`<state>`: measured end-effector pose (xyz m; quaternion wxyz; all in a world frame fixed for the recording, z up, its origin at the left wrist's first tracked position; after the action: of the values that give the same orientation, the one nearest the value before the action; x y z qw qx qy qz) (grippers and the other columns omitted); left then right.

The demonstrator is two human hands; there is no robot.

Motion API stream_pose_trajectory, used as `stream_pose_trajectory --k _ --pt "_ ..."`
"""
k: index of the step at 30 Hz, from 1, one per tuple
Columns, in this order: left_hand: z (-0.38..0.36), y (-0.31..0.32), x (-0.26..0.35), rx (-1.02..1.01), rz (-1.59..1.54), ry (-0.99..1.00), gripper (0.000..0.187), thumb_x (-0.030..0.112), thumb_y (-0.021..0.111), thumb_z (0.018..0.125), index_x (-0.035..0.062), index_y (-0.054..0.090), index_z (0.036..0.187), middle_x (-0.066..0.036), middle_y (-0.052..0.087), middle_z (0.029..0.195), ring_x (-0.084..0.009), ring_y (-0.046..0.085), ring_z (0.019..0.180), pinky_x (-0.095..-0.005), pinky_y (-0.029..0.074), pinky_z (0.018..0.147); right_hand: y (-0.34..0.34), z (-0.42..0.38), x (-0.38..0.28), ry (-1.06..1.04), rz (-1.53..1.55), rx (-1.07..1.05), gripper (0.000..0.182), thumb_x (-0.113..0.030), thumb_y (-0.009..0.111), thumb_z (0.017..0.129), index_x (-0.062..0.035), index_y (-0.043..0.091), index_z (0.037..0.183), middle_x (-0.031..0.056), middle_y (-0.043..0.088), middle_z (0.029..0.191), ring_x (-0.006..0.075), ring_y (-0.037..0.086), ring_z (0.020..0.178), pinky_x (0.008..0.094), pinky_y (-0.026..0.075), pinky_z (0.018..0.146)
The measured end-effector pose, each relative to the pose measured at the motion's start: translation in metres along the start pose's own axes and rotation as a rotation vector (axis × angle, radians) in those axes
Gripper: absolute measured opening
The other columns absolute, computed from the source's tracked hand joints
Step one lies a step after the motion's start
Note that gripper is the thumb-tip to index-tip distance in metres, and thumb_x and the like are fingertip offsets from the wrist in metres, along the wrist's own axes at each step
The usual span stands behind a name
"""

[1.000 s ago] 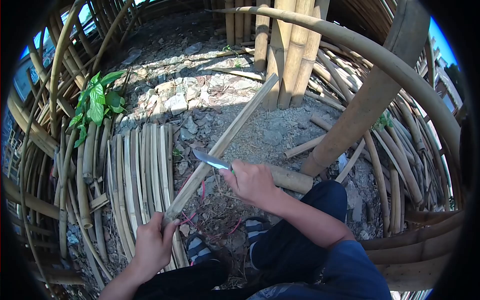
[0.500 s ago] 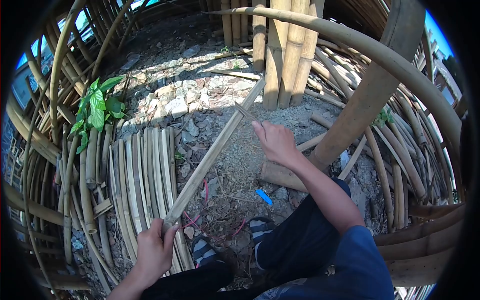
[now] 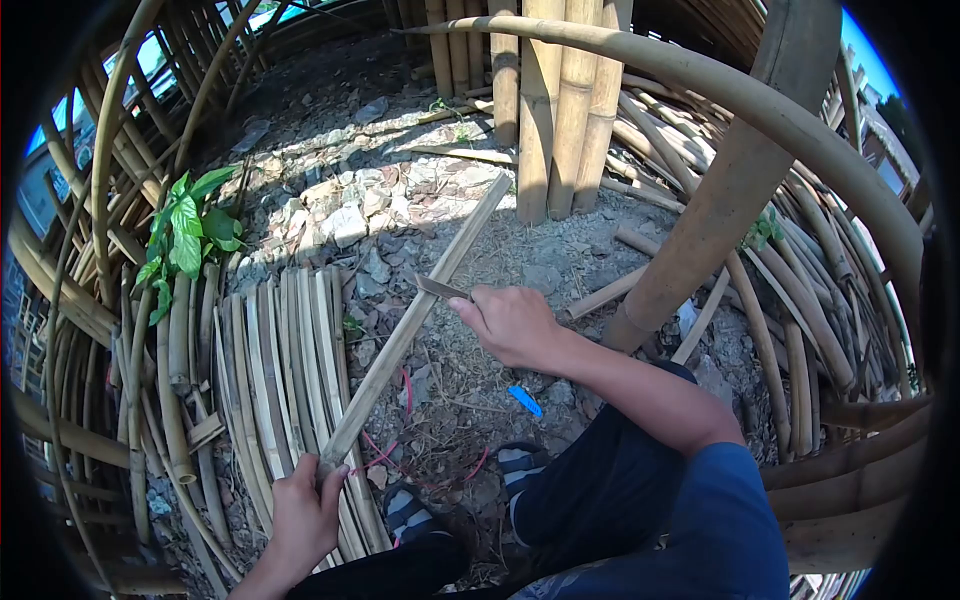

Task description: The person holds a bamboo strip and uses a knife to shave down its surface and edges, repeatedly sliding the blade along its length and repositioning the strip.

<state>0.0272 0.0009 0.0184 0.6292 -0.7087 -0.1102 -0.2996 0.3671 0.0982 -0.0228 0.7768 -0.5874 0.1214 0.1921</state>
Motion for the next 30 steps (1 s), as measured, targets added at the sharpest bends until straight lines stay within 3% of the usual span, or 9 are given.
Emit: stream_pose_trajectory --k 2,6,8,11,17,21,23,26,30 --pt "0.0 0.0 0.001 -0.009 0.006 -0.039 0.027 0.011 0.067 0.095 -0.004 0.051 0.081 -0.015 0.049 0.05 -0.0231 0.048 0.04 -0.0384 0.036 0.043 0.003 -0.002 -0.002 -0.089 -0.048 0.015 0.054 -0.047 0.044 0.104 -0.0023 0.061 0.079 0.021 0.063 0.064 0.0428 0.065 0.061 0.0549 0.05 0.058" --pt "0.002 0.001 0.009 0.007 -0.005 -0.027 0.027 0.012 0.068 0.095 -0.0041 0.051 0.081 -0.015 0.049 0.051 -0.0235 0.048 0.04 -0.0388 0.036 0.043 -0.003 0.011 0.014 -0.106 -0.128 0.037 0.054 -0.048 0.045 0.103 -0.0029 0.061 0.078 0.0196 0.064 0.064 0.0414 0.065 0.06 0.0535 0.05 0.055" --pt "0.002 0.002 0.011 0.025 -0.037 -0.046 0.029 0.011 0.067 0.095 -0.0025 0.048 0.077 -0.011 0.044 0.05 -0.0133 0.04 0.044 -0.0356 0.032 0.044 -0.001 0.017 0.024 -0.055 -0.15 0.04 0.059 -0.051 0.041 0.103 -0.0024 0.064 0.08 0.0211 0.066 0.066 0.0403 0.068 0.064 0.0529 0.053 0.059" --pt "-0.001 0.004 0.005 0.01 -0.005 -0.037 0.029 0.01 0.067 0.095 -0.003 0.048 0.078 -0.011 0.044 0.05 -0.0136 0.04 0.044 -0.0357 0.032 0.044 -0.012 0.027 0.047 0.084 -0.135 0.061 0.058 -0.051 0.041 0.103 -0.0026 0.066 0.083 0.0222 0.066 0.068 0.0414 0.068 0.066 0.0537 0.053 0.061" --pt "0.002 0.005 0.013 -0.005 -0.03 -0.057 0.028 0.009 0.066 0.094 -0.0033 0.048 0.077 -0.012 0.044 0.05 -0.0145 0.041 0.044 -0.0361 0.032 0.044 -0.01 0.035 0.069 0.16 -0.153 0.075 0.063 -0.05 0.035 0.105 0.0003 0.067 0.084 0.026 0.069 0.079 0.0456 0.068 0.078 0.0558 0.053 0.072" --pt "-0.009 0.004 -0.002 0.018 0.016 0.001 0.028 0.009 0.066 0.094 -0.0034 0.048 0.076 -0.012 0.044 0.05 -0.0133 0.04 0.044 -0.0356 0.03 0.043 -0.034 0.051 0.14 0.351 -0.189 0.093 0.065 -0.049 0.034 0.105 0.0017 0.068 0.083 0.0266 0.07 0.084 0.0469 0.068 0.084 0.0562 0.052 0.077" --pt "-0.012 -0.007 0.004 0.089 0.017 0.011 0.025 0.007 0.069 0.092 -0.0038 0.049 0.08 -0.017 0.05 0.053 -0.0261 0.05 0.042 -0.038 0.036 0.044 -0.037 0.042 0.153 0.502 -0.067 0.219 0.065 -0.049 0.033 0.105 0.0023 0.069 0.085 0.0281 0.069 0.086 0.0489 0.066 0.086 0.0558 0.05 0.078" --pt "-0.003 -0.006 0.0 0.047 0.0 -0.079 0.025 0.007 0.069 0.092 -0.0036 0.049 0.081 -0.018 0.051 0.054 -0.0263 0.05 0.043 -0.0375 0.037 0.044 -0.046 0.036 0.117 0.429 0.101 0.384 0.063 -0.048 0.034 0.105 0.0014 0.067 0.082 0.0285 0.067 0.082 0.0499 0.065 0.086 0.056 0.049 0.079" --pt "0.001 -0.004 0.007 0.047 0.03 -0.041 0.024 0.007 0.068 0.093 -0.0036 0.049 0.082 -0.018 0.052 0.055 -0.0308 0.053 0.044 -0.0386 0.038 0.045 -0.034 0.013 0.043 0.18 0.125 0.194 0.059 -0.047 0.04 0.104 0.0009 0.061 0.078 0.0268 0.063 0.069 0.0487 0.065 0.072 0.057 0.049 0.069"
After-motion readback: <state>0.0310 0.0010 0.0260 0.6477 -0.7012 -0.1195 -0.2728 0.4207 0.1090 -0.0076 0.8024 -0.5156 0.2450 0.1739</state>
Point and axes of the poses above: each hand's wrist, its own z-axis towards the middle knuckle, its own y-axis out of the palm, x = y × z, the point moved 2 cm from there along z, towards the middle knuckle
